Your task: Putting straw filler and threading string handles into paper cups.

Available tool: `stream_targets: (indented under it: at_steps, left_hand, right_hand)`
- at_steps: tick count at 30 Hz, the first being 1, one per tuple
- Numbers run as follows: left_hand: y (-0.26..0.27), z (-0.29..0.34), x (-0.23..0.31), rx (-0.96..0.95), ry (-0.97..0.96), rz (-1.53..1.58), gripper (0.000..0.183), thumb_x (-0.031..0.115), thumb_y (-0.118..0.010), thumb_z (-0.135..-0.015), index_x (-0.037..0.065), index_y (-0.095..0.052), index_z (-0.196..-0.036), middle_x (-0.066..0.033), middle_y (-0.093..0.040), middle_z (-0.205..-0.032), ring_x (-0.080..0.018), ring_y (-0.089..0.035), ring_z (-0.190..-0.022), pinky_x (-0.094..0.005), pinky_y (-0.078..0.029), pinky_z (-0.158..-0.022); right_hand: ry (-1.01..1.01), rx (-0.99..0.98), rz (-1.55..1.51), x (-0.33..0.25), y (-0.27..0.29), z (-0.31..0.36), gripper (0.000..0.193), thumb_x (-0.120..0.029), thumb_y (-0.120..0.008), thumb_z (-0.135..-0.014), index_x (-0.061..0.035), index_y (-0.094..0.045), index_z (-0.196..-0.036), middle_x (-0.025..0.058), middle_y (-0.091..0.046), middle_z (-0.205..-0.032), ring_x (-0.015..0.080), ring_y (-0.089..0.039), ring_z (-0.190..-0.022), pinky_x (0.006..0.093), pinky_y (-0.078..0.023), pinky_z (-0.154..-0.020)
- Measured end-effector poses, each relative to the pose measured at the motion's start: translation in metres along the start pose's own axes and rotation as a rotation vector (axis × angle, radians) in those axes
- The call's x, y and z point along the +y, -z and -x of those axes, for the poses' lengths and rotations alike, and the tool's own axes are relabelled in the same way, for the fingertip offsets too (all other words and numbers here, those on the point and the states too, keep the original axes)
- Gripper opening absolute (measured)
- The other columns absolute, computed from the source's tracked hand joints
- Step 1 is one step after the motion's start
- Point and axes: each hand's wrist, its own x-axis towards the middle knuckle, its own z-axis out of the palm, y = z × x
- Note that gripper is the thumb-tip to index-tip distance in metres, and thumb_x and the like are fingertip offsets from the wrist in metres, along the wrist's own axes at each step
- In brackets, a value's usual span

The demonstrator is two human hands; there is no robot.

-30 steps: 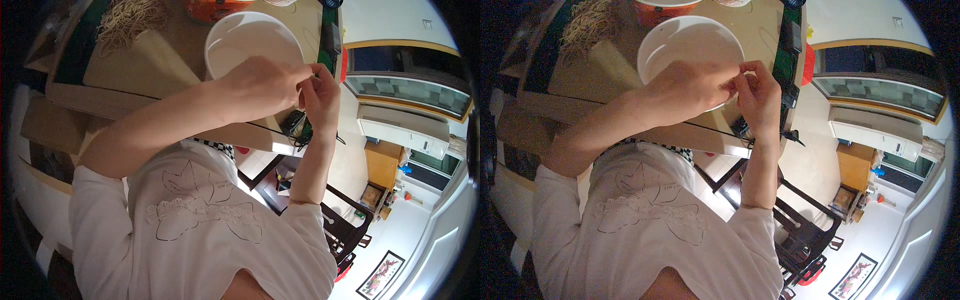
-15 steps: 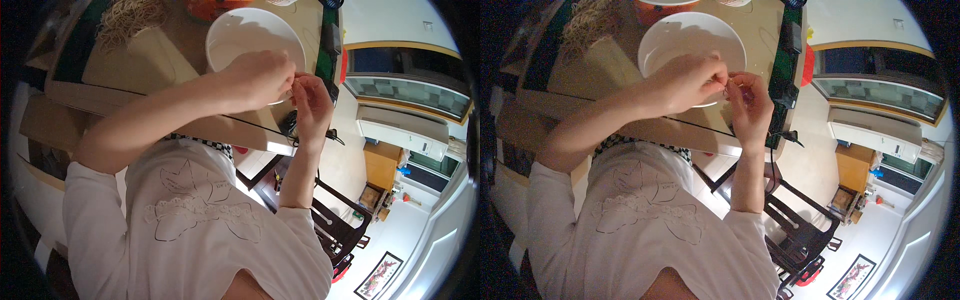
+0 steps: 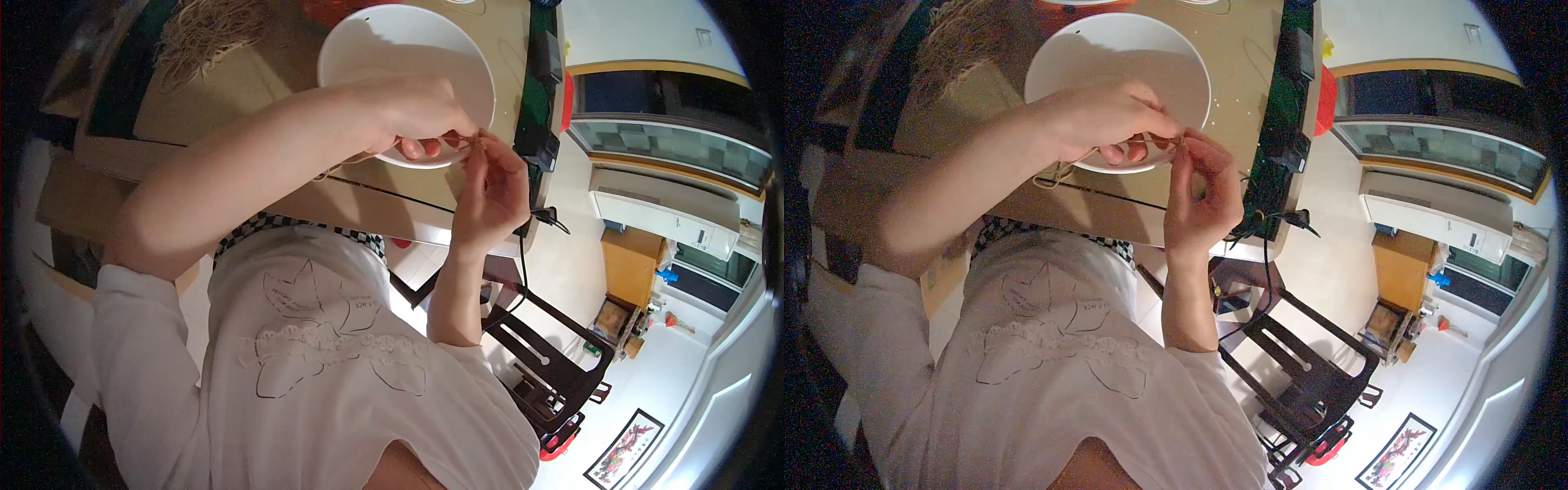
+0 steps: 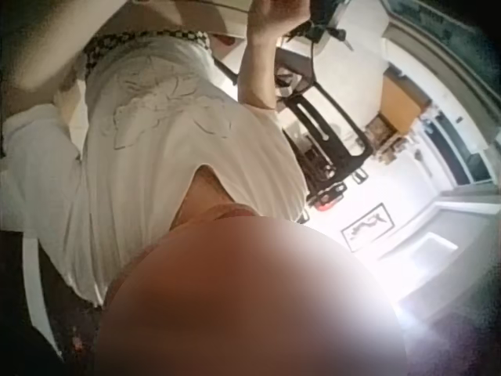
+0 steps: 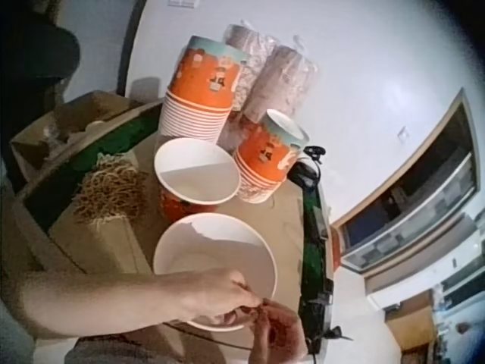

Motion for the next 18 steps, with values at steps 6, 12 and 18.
stream_targets:
  at_steps: [6, 12, 18]
  left_hand:
    - [0.0011, 0.001, -0.0002, 0.022, -0.001, 0.093, 0.019, 0.017, -0.061, -0.088, -0.002, -0.064, -0.092, -0.0047, -0.059, -0.08, -0.0069, -0.05, -0.056, -0.0209, -0.027, -0.038]
    - [0.0016, 0.0013, -0.0011, 0.038, 0.002, 0.133, 0.019, 0.015, -0.065, -0.086, -0.002, -0.065, -0.094, -0.0036, -0.058, -0.077, -0.0061, -0.049, -0.056, -0.0207, -0.026, -0.038]
    - [0.0045, 0.0011, -0.0029, 0.028, -0.039, -0.042, 0.018, 0.014, -0.065, -0.085, 0.0, -0.067, -0.097, 0.0005, -0.056, -0.069, -0.0056, -0.049, -0.057, -0.0202, -0.032, -0.043]
  right_hand:
    - [0.1, 0.027, 0.153, 0.0029, -0.0023, -0.0003, 0.018, 0.01, -0.065, -0.082, 0.0021, -0.067, -0.098, 0.0128, -0.07, -0.097, 0.0188, -0.067, -0.089, 0.0281, -0.052, -0.079]
    - [0.122, 0.032, 0.172, 0.0028, -0.0007, -0.0004, 0.021, 0.01, -0.066, -0.08, 0.0001, -0.07, -0.098, 0.0119, -0.07, -0.097, 0.0194, -0.067, -0.088, 0.0284, -0.052, -0.077]
    - [0.119, 0.0, 0.157, -0.0011, 0.0039, -0.0047, 0.017, 0.006, -0.067, -0.083, 0.001, -0.07, -0.098, 0.0119, -0.067, -0.101, 0.0168, -0.065, -0.085, 0.0255, -0.052, -0.073]
